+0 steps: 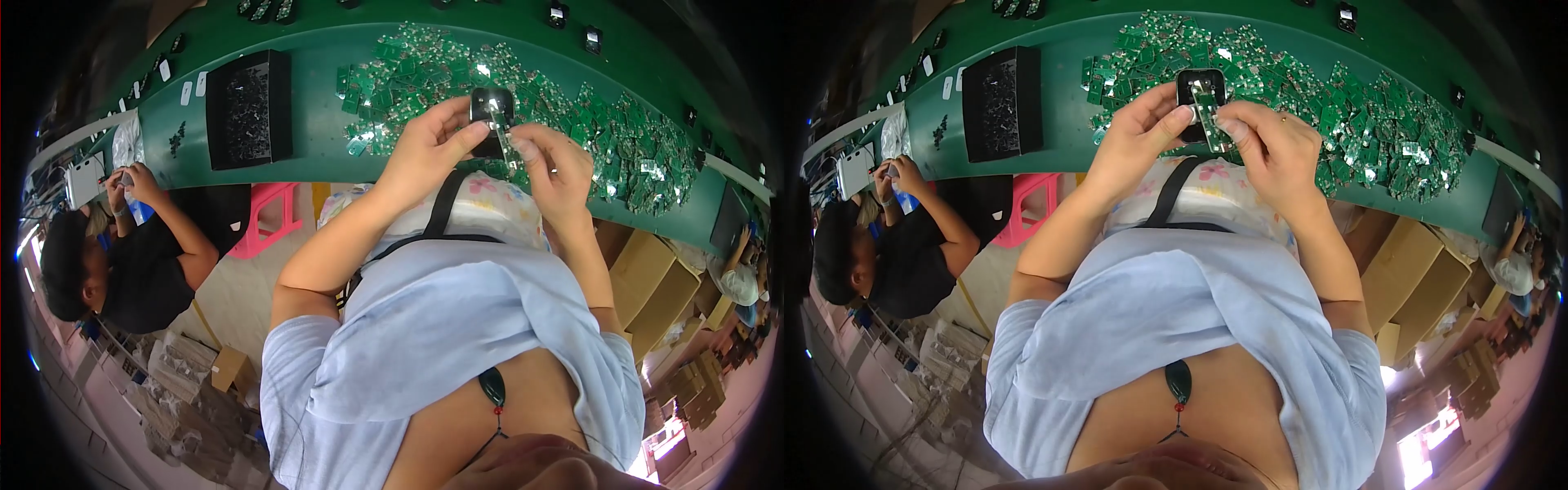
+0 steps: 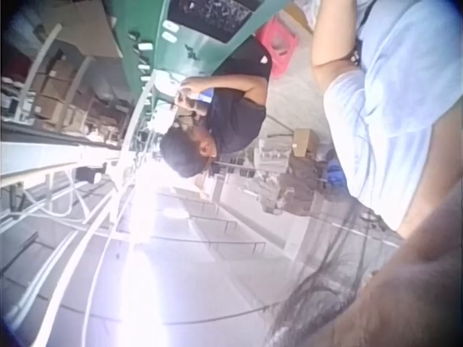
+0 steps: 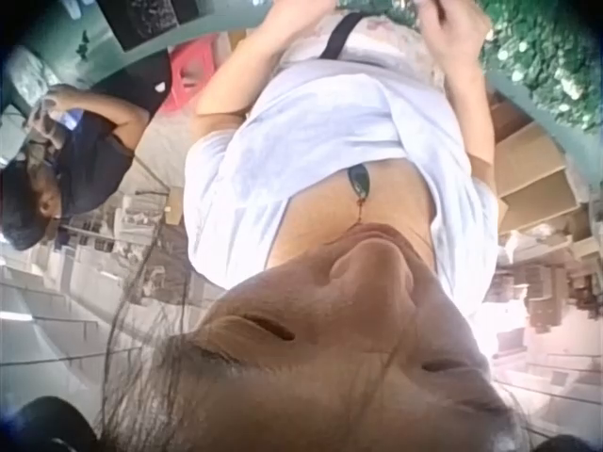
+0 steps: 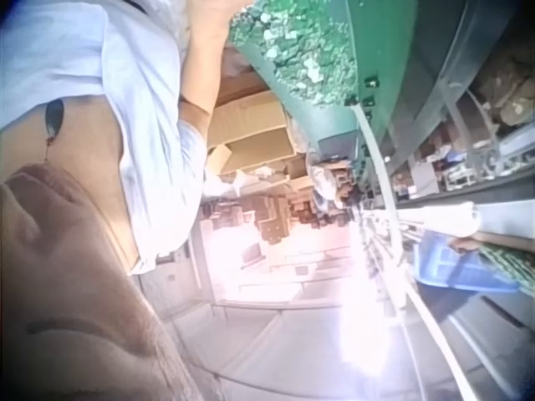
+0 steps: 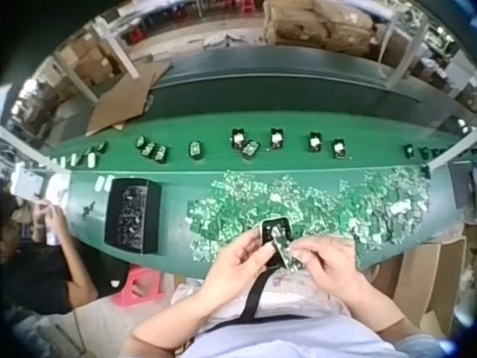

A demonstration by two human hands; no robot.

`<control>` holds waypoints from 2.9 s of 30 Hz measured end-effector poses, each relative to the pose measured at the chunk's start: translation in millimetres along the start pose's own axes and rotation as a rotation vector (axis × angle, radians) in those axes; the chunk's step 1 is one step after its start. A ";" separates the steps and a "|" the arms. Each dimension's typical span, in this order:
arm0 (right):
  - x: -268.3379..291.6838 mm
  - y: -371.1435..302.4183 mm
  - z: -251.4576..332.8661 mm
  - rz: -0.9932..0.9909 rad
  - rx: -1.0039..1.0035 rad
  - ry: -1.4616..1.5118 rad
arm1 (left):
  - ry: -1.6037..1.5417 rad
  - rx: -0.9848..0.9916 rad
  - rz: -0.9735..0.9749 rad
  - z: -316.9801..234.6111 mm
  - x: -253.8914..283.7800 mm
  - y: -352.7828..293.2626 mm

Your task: The person assembles electronic components onto circuit boards by hand.

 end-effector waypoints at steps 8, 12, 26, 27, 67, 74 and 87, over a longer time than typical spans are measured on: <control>11.2 19.4 2.3 -0.003 0.079 -0.265 | 0.074 0.027 -0.033 -2.0 7.7 8.8; 10.4 28.3 -3.2 0.067 0.119 -0.339 | 0.085 -0.006 -0.039 -2.0 8.8 12.1; -5.0 33.7 -16.6 0.154 0.123 -0.362 | 0.177 -0.090 -0.130 6.3 10.7 26.0; -5.8 33.0 -18.2 0.155 0.121 -0.361 | 0.166 -0.116 -0.118 5.2 10.6 26.5; -67.2 89.2 -135.5 0.044 -0.496 0.217 | 1.229 -0.009 -0.610 2.0 218.4 179.2; -91.3 72.6 -77.5 0.208 -0.083 -0.044 | 0.235 0.095 -0.301 38.0 125.7 66.9; -108.3 87.2 -135.9 0.172 -0.066 -0.297 | 0.194 0.276 -0.234 93.5 108.1 -26.5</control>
Point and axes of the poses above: each hand's wrist, its own y-axis towards the middle knuckle, its own x-axis out of the back of the hand, z = x × y, the point moved 2 cm from there along y, towards the middle knuckle, and after that the axes turned 15 degrees about z, right-handed, at the moved point
